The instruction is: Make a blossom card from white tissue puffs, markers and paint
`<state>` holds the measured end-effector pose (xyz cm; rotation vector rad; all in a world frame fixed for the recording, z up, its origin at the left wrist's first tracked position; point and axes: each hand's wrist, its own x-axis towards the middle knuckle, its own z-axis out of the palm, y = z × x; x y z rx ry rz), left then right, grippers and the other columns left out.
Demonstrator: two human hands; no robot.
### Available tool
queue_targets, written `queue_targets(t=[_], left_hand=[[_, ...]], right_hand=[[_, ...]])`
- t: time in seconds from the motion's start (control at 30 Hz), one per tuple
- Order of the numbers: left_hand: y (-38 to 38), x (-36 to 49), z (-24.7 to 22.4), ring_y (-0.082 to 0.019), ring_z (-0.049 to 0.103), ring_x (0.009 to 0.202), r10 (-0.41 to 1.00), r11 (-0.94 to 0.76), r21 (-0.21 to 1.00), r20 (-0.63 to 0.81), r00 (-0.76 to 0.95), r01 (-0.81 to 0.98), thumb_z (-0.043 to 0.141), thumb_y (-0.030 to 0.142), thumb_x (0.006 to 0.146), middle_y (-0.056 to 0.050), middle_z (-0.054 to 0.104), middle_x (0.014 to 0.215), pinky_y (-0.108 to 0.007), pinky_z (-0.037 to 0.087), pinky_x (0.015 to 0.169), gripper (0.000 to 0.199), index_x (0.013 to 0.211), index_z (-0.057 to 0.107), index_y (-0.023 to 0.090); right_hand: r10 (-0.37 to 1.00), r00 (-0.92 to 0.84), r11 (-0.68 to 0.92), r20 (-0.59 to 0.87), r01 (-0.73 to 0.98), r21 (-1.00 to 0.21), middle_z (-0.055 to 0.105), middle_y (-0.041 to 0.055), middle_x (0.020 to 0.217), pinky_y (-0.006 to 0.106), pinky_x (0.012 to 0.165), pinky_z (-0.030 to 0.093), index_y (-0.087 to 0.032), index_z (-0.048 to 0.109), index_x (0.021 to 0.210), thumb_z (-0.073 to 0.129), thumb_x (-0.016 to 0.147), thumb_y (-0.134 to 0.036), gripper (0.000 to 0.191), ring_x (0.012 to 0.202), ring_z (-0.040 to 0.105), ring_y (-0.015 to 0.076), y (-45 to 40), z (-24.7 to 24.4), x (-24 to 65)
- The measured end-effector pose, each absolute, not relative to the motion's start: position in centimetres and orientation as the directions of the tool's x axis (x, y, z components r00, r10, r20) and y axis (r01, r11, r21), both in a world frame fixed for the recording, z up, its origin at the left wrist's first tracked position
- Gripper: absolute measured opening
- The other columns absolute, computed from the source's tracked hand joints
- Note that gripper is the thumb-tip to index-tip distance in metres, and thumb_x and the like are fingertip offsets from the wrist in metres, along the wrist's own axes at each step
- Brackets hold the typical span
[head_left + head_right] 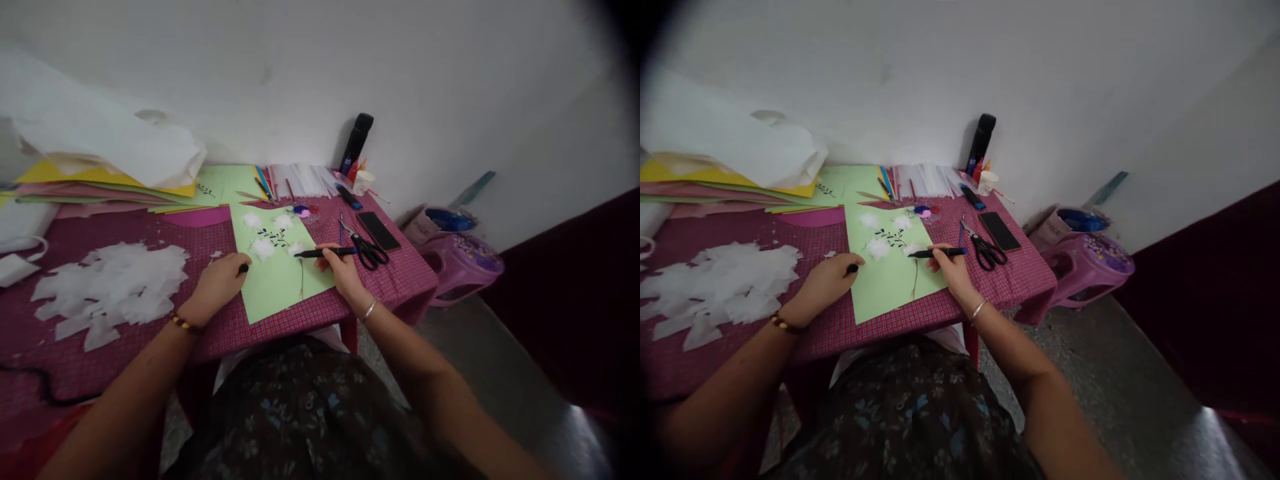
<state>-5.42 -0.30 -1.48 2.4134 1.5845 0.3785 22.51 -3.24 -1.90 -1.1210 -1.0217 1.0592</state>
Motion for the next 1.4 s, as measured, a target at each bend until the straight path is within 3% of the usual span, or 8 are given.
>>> queue_targets(t=[0.33,0.8,1.0,1.13,1.23,1.4], left_hand=[[0.5,-5.9,-1.0,-0.031,0.067,0.096,0.915,-0.389,0.275,0.003,0.404,0.879,0.044,0.022,0.086,-0.012,0.072,0.111,-0.037,0.048,0.079,0.034,0.114,0.063,0.021],[0.8,-6.3,-1.5,-0.032,0.066,0.091,0.916,-0.390,0.272,0.016,0.401,0.880,0.043,0.027,0.085,-0.011,0.073,0.105,-0.039,0.047,0.078,0.033,0.108,0.067,0.022],[0.8,-6.3,-1.3,-0.028,0.066,0.088,0.914,-0.387,0.276,-0.011,0.406,0.880,0.041,0.028,0.087,-0.009,0.073,0.103,-0.037,0.045,0.080,0.033,0.108,0.066,0.023],[0.8,-6.2,-1.6,-0.027,0.066,0.083,0.930,-0.346,0.324,-0.005,0.367,0.881,0.045,0.030,0.086,-0.007,0.073,0.096,-0.035,0.045,0.076,0.031,0.108,0.066,0.025],[1.1,-6.2,-2.1,-0.028,0.064,0.080,0.940,-0.325,0.341,0.014,0.341,0.882,0.047,0.031,0.085,-0.007,0.072,0.091,-0.034,0.044,0.073,0.030,0.107,0.066,0.027],[1.5,-6.6,-2.9,-0.028,0.063,0.081,0.934,-0.347,0.337,0.038,0.355,0.875,0.046,0.032,0.086,-0.009,0.070,0.090,-0.035,0.043,0.073,0.029,0.105,0.067,0.027]], right_hand=[[0.946,0.314,0.118,0.075,-0.119,-0.986,0.058,-0.0041,0.055,0.025,0.053,0.042,-0.023,0.061,0.074,0.062,0.073,-0.028,0.005,0.052,0.054,0.0115,-3.2,-2.6,23.2],[0.959,0.272,0.097,0.079,-0.052,-0.994,0.056,-0.0038,0.057,0.027,0.054,0.041,-0.023,0.061,0.072,0.060,0.071,-0.025,0.002,0.053,0.051,0.0128,-3.3,-2.5,23.3],[0.964,0.255,0.106,0.073,-0.120,-0.987,0.056,-0.0036,0.056,0.029,0.057,0.044,-0.023,0.063,0.078,0.063,0.077,-0.034,0.011,0.053,0.051,0.0130,-3.5,-2.4,23.4],[0.993,0.118,0.056,0.032,-0.207,-0.977,0.067,0.0000,0.065,0.030,0.060,0.048,-0.023,0.066,0.096,0.066,0.078,-0.038,0.023,0.058,0.058,0.0145,-3.7,-1.6,23.7],[0.997,0.053,0.067,0.061,-0.124,-0.990,0.067,-0.0009,0.068,0.029,0.063,0.049,-0.025,0.063,0.097,0.071,0.075,-0.033,0.025,0.062,0.061,0.0144,-3.6,-0.8,24.2],[0.989,0.035,0.142,0.145,0.062,-0.988,0.058,-0.0043,0.060,0.027,0.055,0.043,-0.024,0.060,0.087,0.067,0.078,-0.034,0.015,0.054,0.054,0.0122,-2.5,-0.5,24.7]])
